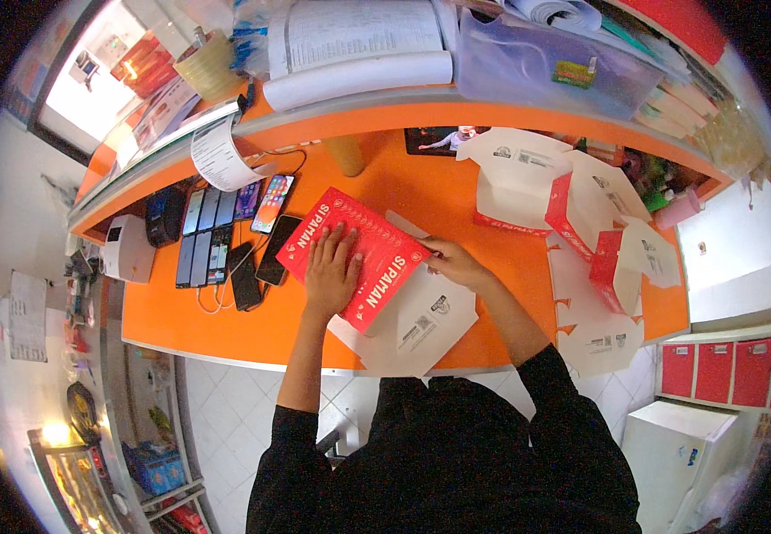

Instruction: The person assembles red and white cardboard boxes at a counter. They fold the flat cardboard pieces into box shapes, insert red inserts, and stack the finished boxes on the counter.

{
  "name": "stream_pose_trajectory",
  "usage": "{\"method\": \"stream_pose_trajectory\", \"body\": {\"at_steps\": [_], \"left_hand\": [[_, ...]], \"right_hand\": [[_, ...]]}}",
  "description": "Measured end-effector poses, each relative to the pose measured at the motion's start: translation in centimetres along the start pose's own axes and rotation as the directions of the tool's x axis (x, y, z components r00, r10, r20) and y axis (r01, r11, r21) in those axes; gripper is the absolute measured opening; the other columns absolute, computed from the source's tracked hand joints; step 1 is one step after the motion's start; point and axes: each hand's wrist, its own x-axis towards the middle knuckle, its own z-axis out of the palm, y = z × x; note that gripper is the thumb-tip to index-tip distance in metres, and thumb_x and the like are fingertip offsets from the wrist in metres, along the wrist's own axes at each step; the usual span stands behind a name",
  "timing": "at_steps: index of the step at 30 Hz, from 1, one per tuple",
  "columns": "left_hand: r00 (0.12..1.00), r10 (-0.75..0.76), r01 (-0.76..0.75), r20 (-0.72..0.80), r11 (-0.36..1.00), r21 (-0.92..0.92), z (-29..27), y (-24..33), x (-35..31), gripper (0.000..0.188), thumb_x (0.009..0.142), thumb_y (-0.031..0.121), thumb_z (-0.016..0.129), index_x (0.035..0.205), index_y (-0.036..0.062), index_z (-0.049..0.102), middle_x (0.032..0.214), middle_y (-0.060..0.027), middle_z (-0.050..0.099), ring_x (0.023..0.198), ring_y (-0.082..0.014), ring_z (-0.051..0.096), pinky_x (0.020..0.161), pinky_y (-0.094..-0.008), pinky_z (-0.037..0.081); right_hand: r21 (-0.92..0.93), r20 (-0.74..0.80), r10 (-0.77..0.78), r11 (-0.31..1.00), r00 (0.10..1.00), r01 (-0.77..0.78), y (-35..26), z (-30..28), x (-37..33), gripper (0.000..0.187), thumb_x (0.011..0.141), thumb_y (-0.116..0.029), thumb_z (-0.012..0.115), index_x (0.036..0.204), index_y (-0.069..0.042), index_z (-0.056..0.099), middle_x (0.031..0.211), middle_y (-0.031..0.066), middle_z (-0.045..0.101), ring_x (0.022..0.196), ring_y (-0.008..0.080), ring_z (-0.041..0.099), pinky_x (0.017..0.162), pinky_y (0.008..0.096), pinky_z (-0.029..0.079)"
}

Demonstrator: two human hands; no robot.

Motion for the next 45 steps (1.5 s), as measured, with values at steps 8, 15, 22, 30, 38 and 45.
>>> {"method": "stream_pose_trajectory", "body": {"at_steps": [8,15,22,30,38,45], "left_hand": [[0.999,-0.045,0.045,0.000,0.998,-0.035,-0.5,0.2,0.0,0.043,0.096,0.030,0.047,0.134,0.0108,0.050,0.141,-0.0151,0.044,0.132,-0.0358,0.038,0.111,-0.0464,0.028],[0.998,-0.057,0.057,-0.013,0.998,-0.008,0.0,0.1,0.1,0.041,0.095,0.030,0.049,0.133,0.0123,0.051,0.140,-0.0142,0.045,0.131,-0.0346,0.039,0.110,-0.0467,0.029],[1.000,-0.017,0.018,0.015,1.000,-0.015,-0.4,-0.4,0.1,0.041,0.095,0.031,0.049,0.132,0.0117,0.052,0.139,-0.0141,0.046,0.131,-0.0349,0.039,0.110,-0.0468,0.029],[0.997,0.008,-0.002,0.079,0.997,-0.081,-1.1,-1.0,0.1,0.042,0.094,0.031,0.050,0.133,0.0147,0.052,0.143,-0.0096,0.043,0.136,-0.0342,0.035,0.113,-0.0488,0.024],[0.995,0.020,-0.011,0.093,0.995,-0.098,-1.4,-1.4,0.1,0.042,0.093,0.030,0.052,0.132,0.0145,0.053,0.142,-0.0100,0.045,0.135,-0.0350,0.036,0.112,-0.0495,0.025],[0.927,-0.326,0.208,-0.186,0.857,-0.471,0.1,-3.4,-2.3,0.034,0.094,0.026,0.051,0.119,0.0031,0.057,0.120,-0.0180,0.055,0.120,-0.0364,0.047,0.107,-0.0459,0.032]], "right_hand": [[-0.387,-0.023,0.130,0.913,0.991,-0.129,2.4,-1.5,-1.0,0.038,0.082,-0.013,0.072,0.116,0.001,0.060,0.100,0.0076,0.068,0.085,0.0163,0.065,0.071,0.0293,0.053],[-0.259,-0.018,0.062,0.964,0.998,-0.065,6.8,-1.8,-0.7,0.040,0.081,-0.009,0.073,0.117,0.003,0.060,0.104,0.0099,0.067,0.092,0.0173,0.065,0.082,0.0311,0.052],[-0.083,0.006,0.026,0.996,1.000,-0.025,7.1,-1.4,0.0,0.036,0.081,-0.008,0.072,0.115,0.001,0.062,0.106,0.0111,0.067,0.097,0.0172,0.063,0.085,0.0320,0.051],[-0.580,-0.082,-0.366,0.774,0.927,0.254,6.0,-0.7,1.5,0.036,0.073,-0.015,0.078,0.106,-0.003,0.067,0.089,0.0121,0.066,0.082,0.0282,0.060,0.077,0.0388,0.049],[-0.591,-0.025,-0.392,0.748,0.920,0.302,5.0,-0.7,2.0,0.035,0.073,-0.020,0.076,0.104,-0.005,0.068,0.088,0.0152,0.067,0.088,0.0335,0.061,0.080,0.0422,0.048],[-0.695,-0.097,-0.291,0.704,0.952,0.144,4.7,0.8,1.2,0.035,0.075,-0.024,0.076,0.102,-0.003,0.067,0.086,0.0168,0.066,0.082,0.0323,0.063,0.075,0.0430,0.049]]}}
